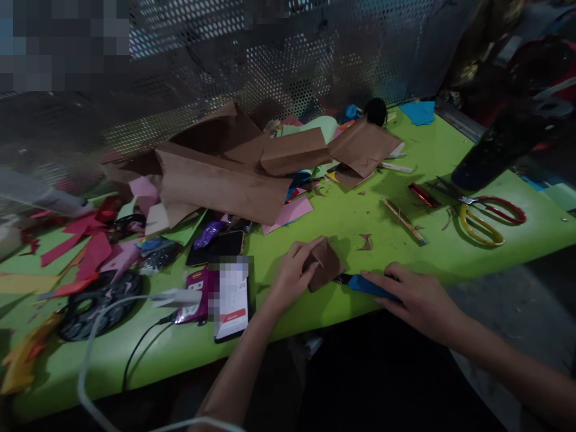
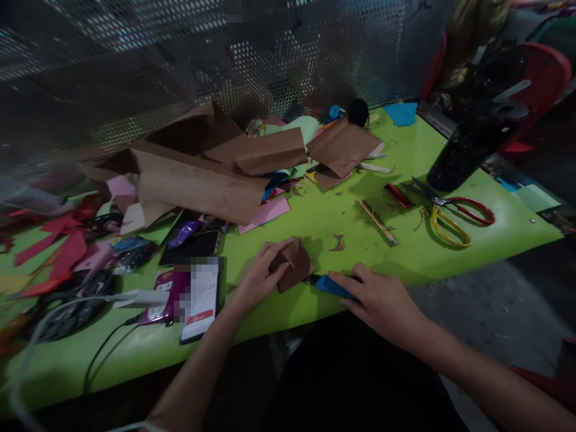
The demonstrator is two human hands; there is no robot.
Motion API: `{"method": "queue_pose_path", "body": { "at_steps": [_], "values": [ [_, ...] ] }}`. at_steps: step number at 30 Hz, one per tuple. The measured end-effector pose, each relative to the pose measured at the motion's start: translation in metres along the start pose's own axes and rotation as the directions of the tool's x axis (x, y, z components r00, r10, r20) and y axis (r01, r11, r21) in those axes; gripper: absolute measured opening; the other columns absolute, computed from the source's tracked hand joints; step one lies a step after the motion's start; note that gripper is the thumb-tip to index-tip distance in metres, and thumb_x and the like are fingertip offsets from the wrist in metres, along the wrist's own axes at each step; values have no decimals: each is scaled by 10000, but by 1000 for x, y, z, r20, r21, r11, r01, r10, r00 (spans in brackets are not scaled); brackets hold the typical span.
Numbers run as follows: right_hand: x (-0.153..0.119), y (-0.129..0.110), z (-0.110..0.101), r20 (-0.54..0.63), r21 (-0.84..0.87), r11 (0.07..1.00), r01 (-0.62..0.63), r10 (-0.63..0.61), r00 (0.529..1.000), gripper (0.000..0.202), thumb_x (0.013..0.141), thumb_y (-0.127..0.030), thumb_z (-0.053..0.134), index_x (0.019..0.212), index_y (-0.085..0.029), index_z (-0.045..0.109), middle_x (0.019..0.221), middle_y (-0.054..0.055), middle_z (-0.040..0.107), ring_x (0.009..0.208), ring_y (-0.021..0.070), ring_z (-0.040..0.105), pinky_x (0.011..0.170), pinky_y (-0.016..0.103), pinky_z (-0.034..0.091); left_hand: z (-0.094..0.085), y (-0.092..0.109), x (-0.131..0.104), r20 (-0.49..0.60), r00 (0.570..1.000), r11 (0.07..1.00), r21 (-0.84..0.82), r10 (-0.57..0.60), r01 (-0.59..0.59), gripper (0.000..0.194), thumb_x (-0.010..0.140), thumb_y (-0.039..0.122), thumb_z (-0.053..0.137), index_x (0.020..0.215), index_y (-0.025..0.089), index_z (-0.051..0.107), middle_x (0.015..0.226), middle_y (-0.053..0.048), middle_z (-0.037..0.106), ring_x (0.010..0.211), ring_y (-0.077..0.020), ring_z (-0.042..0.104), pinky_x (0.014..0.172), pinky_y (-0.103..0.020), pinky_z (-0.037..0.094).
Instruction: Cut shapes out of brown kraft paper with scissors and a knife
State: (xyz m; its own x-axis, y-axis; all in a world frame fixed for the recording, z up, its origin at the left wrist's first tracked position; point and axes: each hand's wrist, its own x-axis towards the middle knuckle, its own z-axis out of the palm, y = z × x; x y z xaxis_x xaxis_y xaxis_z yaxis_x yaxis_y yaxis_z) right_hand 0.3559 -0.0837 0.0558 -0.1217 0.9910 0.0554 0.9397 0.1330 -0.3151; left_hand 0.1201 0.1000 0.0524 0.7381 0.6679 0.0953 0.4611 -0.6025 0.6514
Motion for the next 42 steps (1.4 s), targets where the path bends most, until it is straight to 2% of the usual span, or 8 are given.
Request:
{"method": "queue_pose_path", "body": {
  "at_steps": [5,11,14,18,25,30,37,42],
  "values": [
    [2,-3,-1,-1,11,1000,8,-8,1000,468,948,-276,544,1414,-309,512,1046,56,618,722,187,640,598,291,461,3,-3,1,-4,999,999,8,41,-41,486,910,110,505,1368,267,541,1129,-59,533,1067,-209,553,940,-361,478],
    [5,-9,2,-2,29,999,18,-18,1000,460,932,-270,566,1390,-295,540,1032,53,624,711,178,634,599,286,458,4,-2,1,8,1000,997,74,14,-15,455,931,135,489,1354,283,568,1119,-58,561,1058,-209,568,922,-358,488],
    [8,-16,3,8,55,998,44,-45,999,463,927,-252,565,1387,-291,541,1049,56,630,729,187,647,616,297,478,7,-1,2,28,999,981,193,26,-31,426,950,162,484,1339,288,600,1266,-90,553,1166,-248,538,992,-422,467],
    [10,-20,3,24,70,996,56,-58,998,457,938,-249,536,1393,-297,534,1068,65,641,737,194,660,625,305,502,10,0,3,110,992,944,317,60,-92,474,970,174,458,1401,349,550,1563,-54,385,1378,-286,390,1104,-507,380],
    [9,-19,6,52,119,990,80,-87,995,449,950,-309,560,1398,-307,535,1094,64,636,755,207,676,646,337,537,6,4,1,192,981,926,361,38,-106,543,979,153,414,1474,372,455,1613,-16,343,1429,-282,347,1098,-500,376],
    [4,-11,5,54,156,986,64,-73,996,436,971,-315,539,1407,-307,523,1093,62,628,807,200,679,685,333,542,2,6,3,167,985,939,332,30,-85,498,995,261,476,1489,302,432,1555,-51,439,1396,-271,396,1095,-460,362],
    [-13,9,-7,16,136,990,-30,28,999,413,975,-342,528,1384,-298,560,1058,67,634,788,202,674,652,325,538,1,5,3,15,997,966,248,70,-72,612,906,195,597,1487,271,423,1305,-104,584,1211,-290,505,999,-454,416],
    [-21,20,-16,-71,114,990,-78,86,994,426,986,-361,510,1409,-321,541,1062,68,638,813,197,675,676,315,549,4,3,1,-58,998,986,168,10,0,790,871,182,629,1564,279,262,1116,-85,624,1020,-263,555,885,-413,466]
  ]
}}
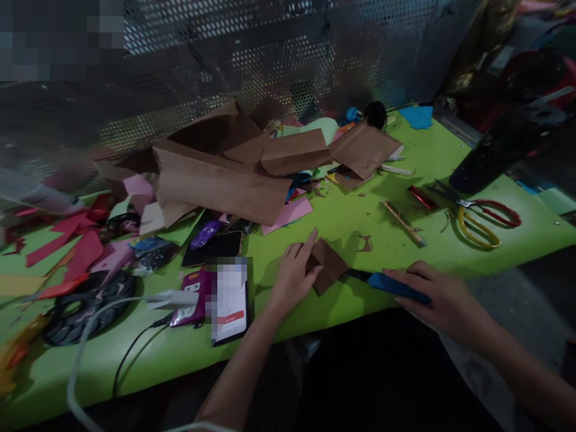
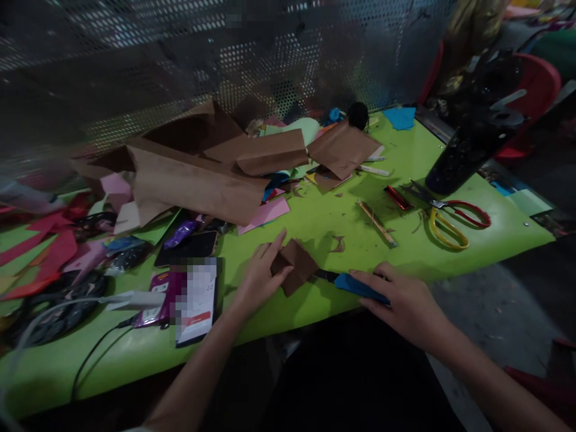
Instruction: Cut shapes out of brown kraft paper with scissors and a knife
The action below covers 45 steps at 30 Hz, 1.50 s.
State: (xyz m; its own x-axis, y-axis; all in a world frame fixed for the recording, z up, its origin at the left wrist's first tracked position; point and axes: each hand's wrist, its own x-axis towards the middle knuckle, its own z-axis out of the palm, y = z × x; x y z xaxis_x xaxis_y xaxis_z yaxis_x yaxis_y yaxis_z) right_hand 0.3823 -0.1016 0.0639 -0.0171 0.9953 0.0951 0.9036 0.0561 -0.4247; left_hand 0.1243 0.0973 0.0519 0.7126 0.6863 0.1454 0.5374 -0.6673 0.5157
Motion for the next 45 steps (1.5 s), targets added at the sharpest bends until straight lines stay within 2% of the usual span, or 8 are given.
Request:
{"method": "queue_pose_path", "body": {
  "at_steps": [4,10,17,22,28,33,38,45],
  "values": [
    [7,6,-2,-87,-69,997,-33,27,996,414,983,-378,510,1386,-308,572,1041,74,641,793,199,666,639,302,540,0,1,-2,-33,999,999,34,7,-6,775,858,174,635,1550,278,302,1149,-87,659,1118,-288,551,961,-460,422],
    [22,7,3,-95,-105,994,-26,16,995,420,988,-345,507,1404,-305,549,1041,79,635,824,218,662,641,308,524,0,2,-7,-105,993,998,7,59,-59,405,861,137,605,1254,236,608,1138,-64,701,1092,-260,592,958,-428,438],
    [37,-3,6,11,-95,995,7,-6,1000,423,967,-283,532,1388,-292,578,1055,85,631,841,232,652,678,323,505,0,3,-9,-121,990,998,-7,66,-67,417,857,129,598,1257,247,590,1163,-58,695,1086,-253,605,963,-431,445],
    [32,-1,7,57,-59,996,66,-63,996,444,949,-309,568,1391,-338,570,1045,61,625,791,203,642,675,319,506,1,1,-9,-109,993,998,6,55,-55,404,883,151,593,1274,252,593,1158,-63,676,1106,-256,587,953,-424,459],
    [21,0,11,88,-1,995,101,-100,991,451,959,-325,552,1410,-343,542,1059,57,628,784,187,646,675,311,509,1,5,-11,-94,992,996,54,82,-77,386,924,120,534,1276,265,592,1502,-83,470,1381,-268,419,1109,-498,379],
    [18,-19,18,109,1,994,112,-112,988,460,939,-268,573,1396,-305,539,1063,64,625,781,194,662,655,306,513,7,2,-10,121,974,982,-21,190,-188,513,938,32,371,1358,261,557,1536,-60,468,1426,-204,402,1157,-485,352],
    [18,-34,24,133,26,992,123,-125,983,453,944,-306,588,1393,-297,531,1068,62,639,770,190,667,653,303,522,6,-2,-5,284,941,983,-22,182,-183,579,924,33,383,1429,286,507,1588,-44,388,1493,-212,289,1191,-525,286],
    [17,-32,29,103,59,988,141,-146,984,446,954,-301,572,1398,-300,527,1104,65,641,795,198,676,664,318,531,0,4,-4,392,902,970,85,180,-230,490,1024,257,378,1513,266,404,1642,-49,267,1524,-217,193,1226,-473,204]
  ]
}}
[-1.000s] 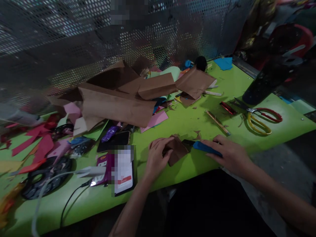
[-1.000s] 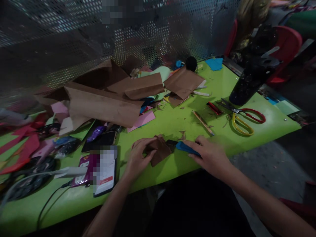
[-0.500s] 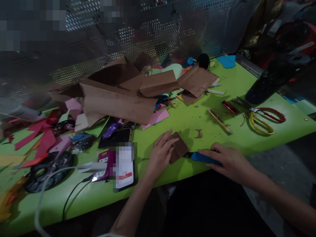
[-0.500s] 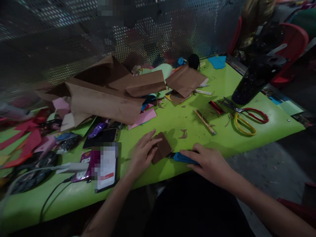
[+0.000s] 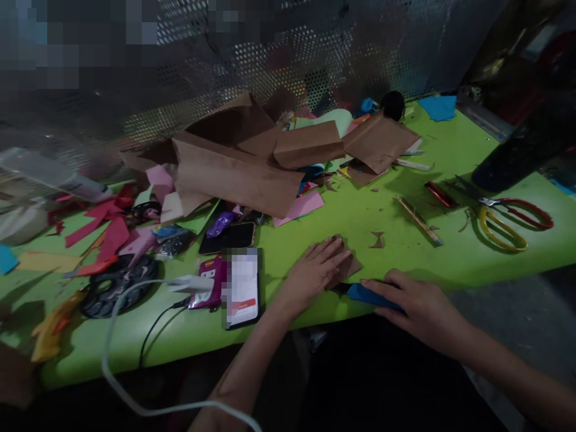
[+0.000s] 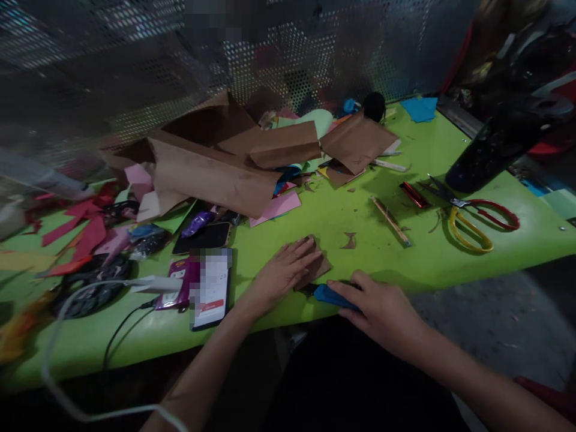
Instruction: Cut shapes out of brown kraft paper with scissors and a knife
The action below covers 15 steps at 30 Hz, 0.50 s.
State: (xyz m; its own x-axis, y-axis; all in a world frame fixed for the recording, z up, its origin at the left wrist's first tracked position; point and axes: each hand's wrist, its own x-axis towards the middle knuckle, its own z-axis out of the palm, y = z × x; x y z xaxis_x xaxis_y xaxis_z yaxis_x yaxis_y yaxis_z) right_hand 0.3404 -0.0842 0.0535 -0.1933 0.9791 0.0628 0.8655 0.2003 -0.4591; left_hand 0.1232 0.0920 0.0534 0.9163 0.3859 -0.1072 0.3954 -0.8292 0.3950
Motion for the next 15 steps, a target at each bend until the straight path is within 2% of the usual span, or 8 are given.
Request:
{"method": "queue_pose_path", "body": {
  "at_steps": [6,10,15],
  "values": [
    [1,3,1,6,-21,1000,18,-18,1000,432,969,-337,558,1398,-293,537,1091,69,645,760,191,672,650,312,523,0,2,0,13,1000,999,44,-1,0,503,1025,248,359,1527,280,378,1651,-41,244,1527,-218,180,1224,-451,199],
    [2,5,1,3,-11,1000,29,-29,1000,424,974,-308,547,1398,-292,539,1080,68,642,772,189,673,658,310,514,1,1,0,6,1000,998,57,-1,0,520,1012,222,384,1529,281,372,1654,-42,233,1528,-219,175,1221,-449,203],
    [-4,-3,2,120,110,990,87,-100,988,468,936,-290,620,1394,-351,545,1094,49,633,814,182,673,682,292,505,6,-1,0,-11,1000,999,46,-13,13,514,1010,207,383,1519,284,389,1649,-38,251,1525,-212,188,1221,-450,196]
  ]
}}
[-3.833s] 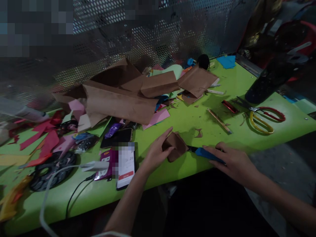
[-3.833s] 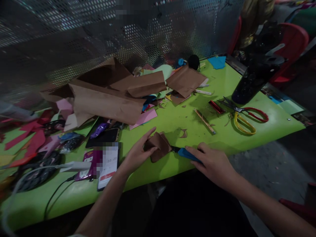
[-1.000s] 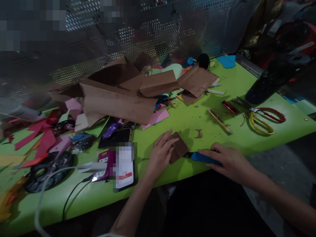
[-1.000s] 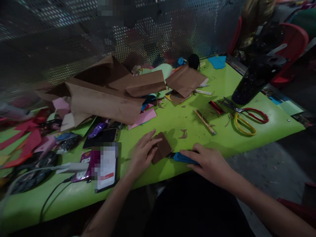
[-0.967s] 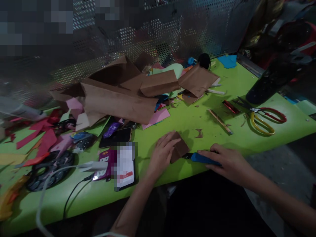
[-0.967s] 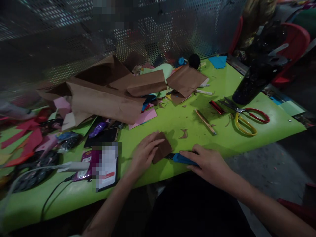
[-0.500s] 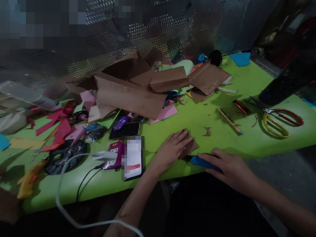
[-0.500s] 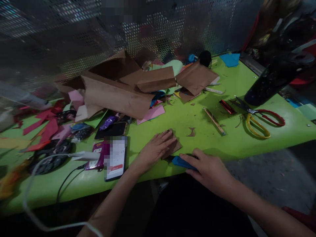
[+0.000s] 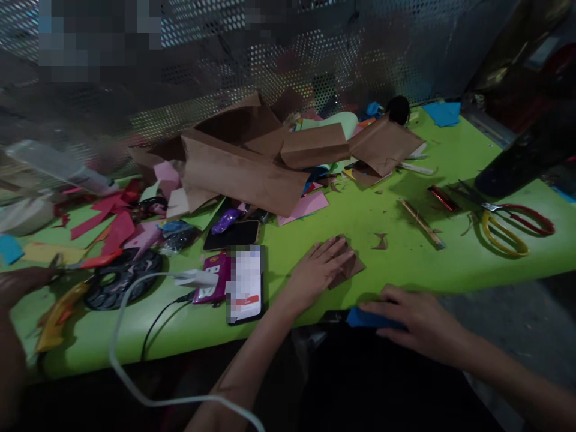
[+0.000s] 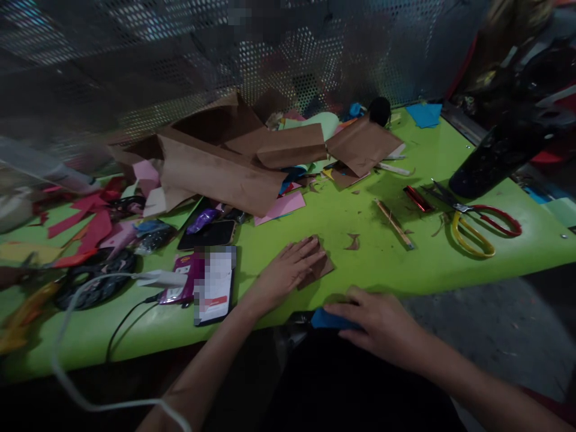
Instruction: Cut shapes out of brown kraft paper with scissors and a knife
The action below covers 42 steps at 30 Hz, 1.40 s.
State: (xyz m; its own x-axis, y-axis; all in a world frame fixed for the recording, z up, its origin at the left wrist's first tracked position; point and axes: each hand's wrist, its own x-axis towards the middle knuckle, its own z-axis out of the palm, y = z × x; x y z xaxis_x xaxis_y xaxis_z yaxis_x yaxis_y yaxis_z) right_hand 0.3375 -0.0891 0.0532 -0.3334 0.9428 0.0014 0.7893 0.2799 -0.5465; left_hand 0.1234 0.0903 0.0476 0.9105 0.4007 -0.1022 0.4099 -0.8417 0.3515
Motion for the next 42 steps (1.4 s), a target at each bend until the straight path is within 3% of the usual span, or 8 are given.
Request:
{"method": "queue_pose_path", "body": {
  "at_steps": [7,14,23,27,30,35,38,42],
  "values": [
    [8,13,-35,-177,85,995,-50,65,982,456,939,-257,608,1389,-315,558,1036,51,615,880,173,645,759,268,507,-17,9,5,-64,994,995,-61,-86,82,554,930,176,512,1472,279,459,1600,-57,369,1437,-240,381,1162,-431,320],
    [81,54,-85,-321,-203,938,-280,207,924,444,919,-265,621,1361,-281,591,1051,67,603,935,224,638,746,275,477,-48,23,27,-50,940,941,13,-338,339,810,740,362,751,1460,149,447,1342,-176,572,1206,-377,537,969,-477,456],
    [162,79,-81,-248,-473,823,-315,219,944,479,933,-273,594,1410,-256,545,1201,127,587,1064,296,600,827,351,474,-53,8,31,-6,868,848,-217,-497,484,392,679,267,779,1026,163,629,1085,-137,684,1032,-340,613,828,-367,428],
    [157,73,-82,-293,-388,896,-215,102,951,439,928,-256,602,1365,-228,590,1273,141,595,1205,328,522,983,443,420,-44,2,28,-76,859,810,-383,-507,444,168,687,223,733,787,197,601,907,-47,682,899,-253,607,755,-309,403],
    [153,66,-82,-281,-53,998,-44,27,959,358,960,-327,557,1285,-207,647,1235,115,663,1162,281,572,1002,421,421,-42,-4,32,-173,819,745,-546,-548,383,113,710,233,680,732,197,575,764,2,644,754,-199,578,679,-283,390],
    [168,61,-80,-232,567,821,67,81,969,370,833,-483,661,1067,-200,705,998,40,740,910,227,659,800,334,496,-55,-17,53,-366,700,619,-774,-613,138,168,700,336,706,769,188,669,753,-16,690,779,-219,618,704,-298,451],
    [185,68,-82,-312,626,779,49,191,931,337,764,-511,694,806,-179,653,689,-8,646,662,174,579,613,273,436,-62,-26,68,-406,633,501,-865,-659,-32,306,685,428,733,864,180,743,852,-58,751,861,-246,663,763,-318,496],
    [195,82,-87,-417,591,806,21,284,863,346,755,-503,695,685,-195,555,609,-30,544,598,142,479,567,255,353,-65,-37,85,-382,521,339,-923,-764,-180,447,687,523,731,949,161,746,926,-80,761,886,-234,682,780,-323,524]
  ]
}}
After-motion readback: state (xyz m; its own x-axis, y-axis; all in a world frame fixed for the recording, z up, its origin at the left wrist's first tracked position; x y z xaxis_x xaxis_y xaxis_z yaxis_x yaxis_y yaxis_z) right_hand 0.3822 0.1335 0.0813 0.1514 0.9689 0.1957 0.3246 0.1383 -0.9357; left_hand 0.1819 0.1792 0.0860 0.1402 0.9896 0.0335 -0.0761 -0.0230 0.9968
